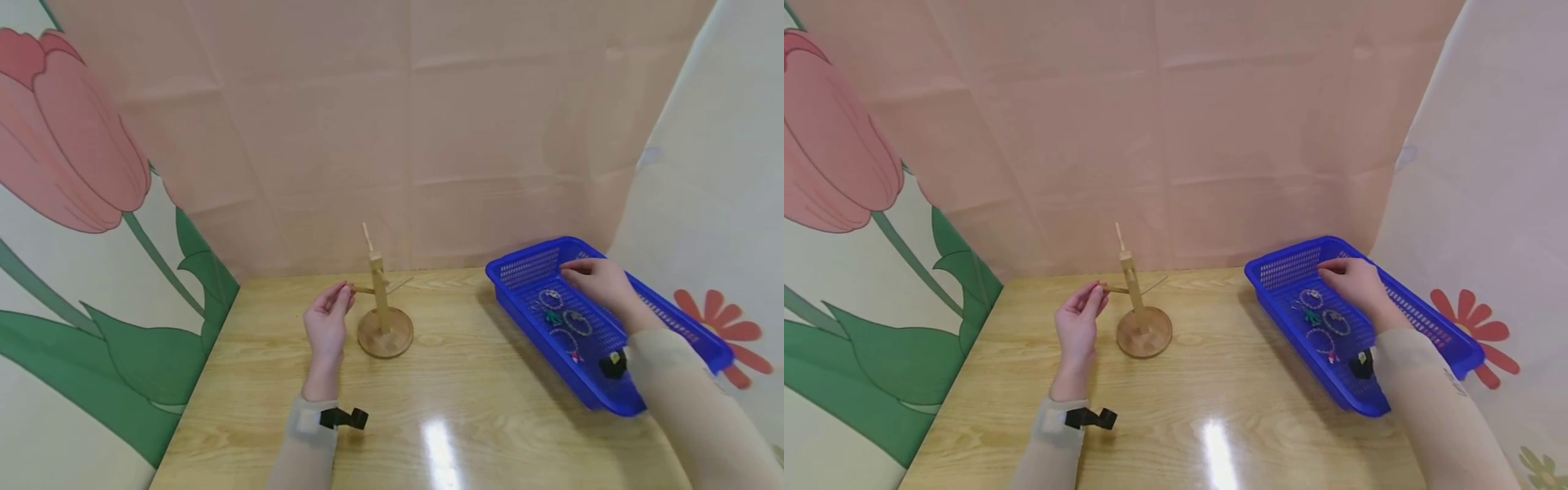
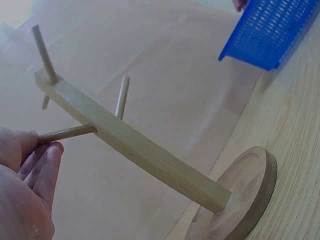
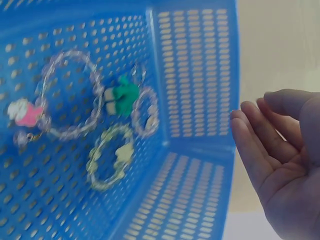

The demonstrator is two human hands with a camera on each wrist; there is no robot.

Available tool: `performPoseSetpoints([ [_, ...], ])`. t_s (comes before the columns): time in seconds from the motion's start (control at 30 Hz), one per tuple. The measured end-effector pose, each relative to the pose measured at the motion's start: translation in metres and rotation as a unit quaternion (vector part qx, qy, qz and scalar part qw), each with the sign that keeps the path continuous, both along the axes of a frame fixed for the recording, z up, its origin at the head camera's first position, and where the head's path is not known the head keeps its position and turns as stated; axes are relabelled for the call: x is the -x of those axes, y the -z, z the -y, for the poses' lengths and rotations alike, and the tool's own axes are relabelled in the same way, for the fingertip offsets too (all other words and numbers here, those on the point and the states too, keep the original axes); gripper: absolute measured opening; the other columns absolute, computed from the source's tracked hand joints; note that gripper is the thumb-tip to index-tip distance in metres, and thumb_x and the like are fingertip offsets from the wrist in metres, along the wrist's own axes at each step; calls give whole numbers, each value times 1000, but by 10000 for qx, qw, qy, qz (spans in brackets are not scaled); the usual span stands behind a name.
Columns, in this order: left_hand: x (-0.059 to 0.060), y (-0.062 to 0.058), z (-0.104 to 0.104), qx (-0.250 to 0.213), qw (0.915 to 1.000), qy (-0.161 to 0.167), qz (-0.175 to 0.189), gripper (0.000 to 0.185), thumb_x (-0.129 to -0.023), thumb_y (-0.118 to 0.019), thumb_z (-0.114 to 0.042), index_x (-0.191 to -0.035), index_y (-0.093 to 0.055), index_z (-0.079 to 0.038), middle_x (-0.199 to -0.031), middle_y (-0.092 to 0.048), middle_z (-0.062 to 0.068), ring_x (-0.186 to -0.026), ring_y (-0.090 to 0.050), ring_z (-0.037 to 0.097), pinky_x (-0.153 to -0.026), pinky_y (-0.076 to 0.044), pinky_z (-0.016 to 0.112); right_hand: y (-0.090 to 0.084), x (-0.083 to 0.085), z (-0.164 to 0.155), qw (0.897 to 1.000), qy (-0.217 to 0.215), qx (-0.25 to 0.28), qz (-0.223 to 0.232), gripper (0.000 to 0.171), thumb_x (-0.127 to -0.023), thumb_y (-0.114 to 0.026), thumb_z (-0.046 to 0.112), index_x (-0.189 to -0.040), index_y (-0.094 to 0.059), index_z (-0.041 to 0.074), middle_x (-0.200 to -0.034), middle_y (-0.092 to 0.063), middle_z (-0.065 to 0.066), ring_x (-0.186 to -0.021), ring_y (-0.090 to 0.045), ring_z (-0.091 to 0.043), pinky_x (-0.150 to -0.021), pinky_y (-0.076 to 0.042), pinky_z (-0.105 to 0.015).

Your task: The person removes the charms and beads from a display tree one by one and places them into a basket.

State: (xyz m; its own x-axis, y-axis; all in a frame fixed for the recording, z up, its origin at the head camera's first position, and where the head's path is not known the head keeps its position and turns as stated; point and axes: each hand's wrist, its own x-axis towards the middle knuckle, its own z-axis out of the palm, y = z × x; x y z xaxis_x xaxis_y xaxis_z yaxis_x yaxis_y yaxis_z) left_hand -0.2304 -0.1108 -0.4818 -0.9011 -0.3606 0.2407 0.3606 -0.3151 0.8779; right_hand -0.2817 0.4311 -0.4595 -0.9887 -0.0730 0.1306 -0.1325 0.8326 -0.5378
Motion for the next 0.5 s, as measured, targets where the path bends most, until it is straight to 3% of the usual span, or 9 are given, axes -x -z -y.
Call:
performPoseSetpoints([
  [0.17,1,-4,0,76,9999,26,68,21,-100,-75,1,-117,-74,13,-117,-72,34,-106,-75,42,-89,-63,36,-12,-5,17,9998,-90,125,-134,48,-112,-58,39,-137,-69,0,-130,-70,-29,-115,-67,-46,-93,-54,-65],
  [0.3,0,-5,5,510,9986,86,97,24,-101,-74,-2,-120,-73,12,-120,-74,30,-107,-76,36,-91,-63,33,-25,-14,38,9995,-86,220,-213,46,-111,-60,39,-138,-70,2,-131,-70,-27,-116,-67,-45,-93,-54,-65],
  [0.4,-2,-3,15,1125,9935,75,123,28,-104,-72,-5,-129,-71,7,-129,-72,24,-119,-72,34,-98,-59,31,-36,-24,57,9990,-103,320,-291,45,-111,-61,39,-138,-70,4,-131,-71,-24,-115,-68,-42,-92,-57,-59],
  [0.5,-4,1,29,1850,9826,99,147,41,-106,-70,-11,-144,-63,3,-147,-64,19,-136,-61,32,-111,-51,32,-44,-34,81,9981,-164,409,-423,43,-110,-63,39,-138,-71,8,-131,-73,-19,-115,-69,-37,-89,-59,-38],
])
